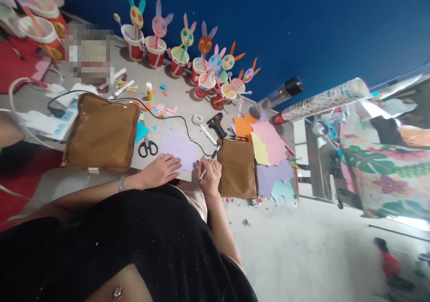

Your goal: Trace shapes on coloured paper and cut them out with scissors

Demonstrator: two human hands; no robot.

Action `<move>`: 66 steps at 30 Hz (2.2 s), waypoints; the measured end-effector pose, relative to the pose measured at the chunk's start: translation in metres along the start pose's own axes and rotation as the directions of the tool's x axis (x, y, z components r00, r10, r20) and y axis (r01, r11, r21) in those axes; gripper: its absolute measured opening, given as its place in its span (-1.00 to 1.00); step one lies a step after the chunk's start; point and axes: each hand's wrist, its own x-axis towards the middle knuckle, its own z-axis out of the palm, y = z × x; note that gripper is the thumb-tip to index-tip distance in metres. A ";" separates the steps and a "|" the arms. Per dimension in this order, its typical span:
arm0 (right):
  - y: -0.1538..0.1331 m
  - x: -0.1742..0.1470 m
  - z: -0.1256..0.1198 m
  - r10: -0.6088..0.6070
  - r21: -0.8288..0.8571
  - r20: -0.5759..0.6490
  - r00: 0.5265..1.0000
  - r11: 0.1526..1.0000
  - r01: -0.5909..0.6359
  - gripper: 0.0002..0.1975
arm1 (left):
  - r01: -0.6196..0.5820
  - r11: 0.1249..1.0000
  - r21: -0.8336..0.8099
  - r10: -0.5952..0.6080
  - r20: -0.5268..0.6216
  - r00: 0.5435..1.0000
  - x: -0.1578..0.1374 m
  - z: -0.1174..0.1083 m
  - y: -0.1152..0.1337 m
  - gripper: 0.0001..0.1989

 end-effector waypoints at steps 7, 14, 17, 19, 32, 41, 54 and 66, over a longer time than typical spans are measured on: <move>0.006 0.008 0.001 0.035 -0.045 0.037 0.999 0.998 -0.034 -0.85 | -0.004 1.000 0.024 0.005 -0.036 0.999 -0.001 0.001 0.000 -0.70; 0.022 0.020 -0.002 0.067 -0.055 0.145 0.987 0.997 -0.060 -0.80 | -0.008 0.999 0.046 0.011 -0.065 0.998 -0.002 0.007 -0.001 -0.70; 0.048 0.041 -0.002 0.157 -0.154 0.156 0.975 0.979 -0.133 -0.74 | -0.012 0.998 0.064 0.017 -0.073 0.997 -0.002 0.008 -0.002 -0.71; 0.068 0.061 0.002 0.233 -0.214 0.170 0.957 0.957 -0.195 -0.69 | -0.016 0.997 0.069 0.021 -0.073 0.997 -0.002 0.008 -0.002 -0.71; 0.105 0.114 0.039 0.311 -0.345 0.294 0.904 0.916 -0.204 -0.68 | -0.002 0.998 0.067 0.005 -0.048 0.999 0.002 0.005 0.001 -0.73; 0.094 0.162 0.043 -0.021 -0.348 0.466 0.885 0.915 0.206 -0.68 | -0.011 0.996 0.085 0.016 -0.052 0.999 0.001 0.005 0.001 -0.75; 0.130 0.246 0.055 -0.246 -0.226 0.836 0.491 0.662 0.715 -0.61 | 0.006 1.000 -0.016 -0.007 -0.077 0.997 0.000 0.011 0.001 -0.82; 0.136 0.260 0.057 -0.257 -0.226 0.856 0.448 0.592 0.773 -0.60 | 0.012 1.000 0.017 -0.011 -0.090 0.996 0.000 0.009 0.003 -0.79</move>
